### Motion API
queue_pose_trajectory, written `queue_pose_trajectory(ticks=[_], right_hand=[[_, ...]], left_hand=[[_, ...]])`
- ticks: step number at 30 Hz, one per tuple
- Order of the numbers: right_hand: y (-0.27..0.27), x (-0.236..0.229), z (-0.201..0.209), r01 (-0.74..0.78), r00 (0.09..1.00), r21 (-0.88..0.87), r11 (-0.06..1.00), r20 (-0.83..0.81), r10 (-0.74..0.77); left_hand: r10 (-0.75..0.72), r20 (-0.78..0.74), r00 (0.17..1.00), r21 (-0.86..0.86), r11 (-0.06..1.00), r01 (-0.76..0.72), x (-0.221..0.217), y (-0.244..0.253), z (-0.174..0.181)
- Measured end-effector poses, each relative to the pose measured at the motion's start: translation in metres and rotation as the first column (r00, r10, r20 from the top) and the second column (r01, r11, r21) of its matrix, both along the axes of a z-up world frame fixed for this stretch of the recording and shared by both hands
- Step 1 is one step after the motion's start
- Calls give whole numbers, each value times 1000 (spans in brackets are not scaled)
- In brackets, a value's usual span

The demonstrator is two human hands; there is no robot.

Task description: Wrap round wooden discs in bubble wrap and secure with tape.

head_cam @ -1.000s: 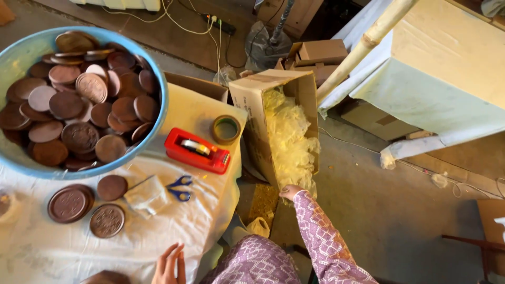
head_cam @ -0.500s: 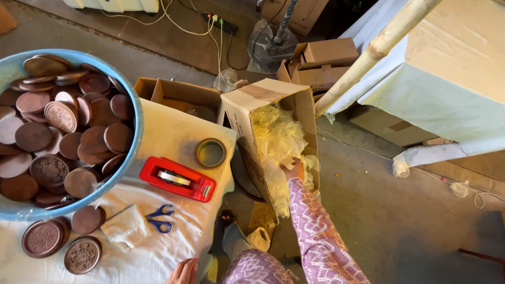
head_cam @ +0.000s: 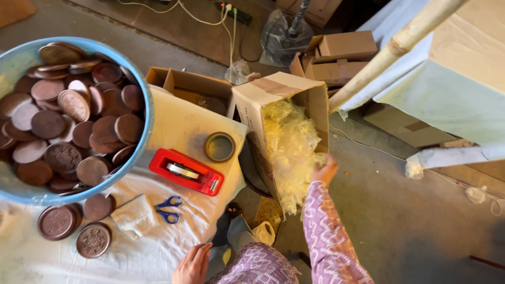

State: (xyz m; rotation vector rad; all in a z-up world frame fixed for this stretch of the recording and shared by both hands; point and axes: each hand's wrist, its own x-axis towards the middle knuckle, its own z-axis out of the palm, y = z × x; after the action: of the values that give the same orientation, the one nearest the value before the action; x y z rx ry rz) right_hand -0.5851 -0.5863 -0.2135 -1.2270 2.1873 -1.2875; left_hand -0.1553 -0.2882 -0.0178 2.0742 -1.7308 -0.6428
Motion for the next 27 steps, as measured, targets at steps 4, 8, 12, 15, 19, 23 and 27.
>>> queue_pose_trajectory(ticks=[4, 8, 12, 15, 19, 23, 27], right_hand=[[-18, -76, -68, 75, 896, 18, 997, -439, -60], [-63, -99, -109, -51, 959, 351, 935, -243, 144], [-65, -89, -82, -98, 946, 555, 826, -205, 251], [-61, -82, -62, -115, 936, 690, 714, -166, 312], [-58, -56, -32, 68, 800, 801, 595, -401, 447], [-47, -57, -11, 17, 931, 756, 654, -251, 265], [-35, -55, 26, -36, 872, 713, 701, -320, 370]], left_hand=[[9, -19, 1000, 2, 1000, -9, 0, 23, -27], [-1, -51, 999, -26, 1000, -1, 13, 42, -75], [1, -94, 996, -22, 1000, -3, 9, 62, -89], [52, -89, 995, 101, 994, -43, 12, 56, -75], [80, -107, 991, 155, 986, -63, 7, 63, -66], [73, -111, 991, 124, 990, -59, 6, 64, -65], [92, -86, 992, 133, 988, -80, 4, 57, -52]])
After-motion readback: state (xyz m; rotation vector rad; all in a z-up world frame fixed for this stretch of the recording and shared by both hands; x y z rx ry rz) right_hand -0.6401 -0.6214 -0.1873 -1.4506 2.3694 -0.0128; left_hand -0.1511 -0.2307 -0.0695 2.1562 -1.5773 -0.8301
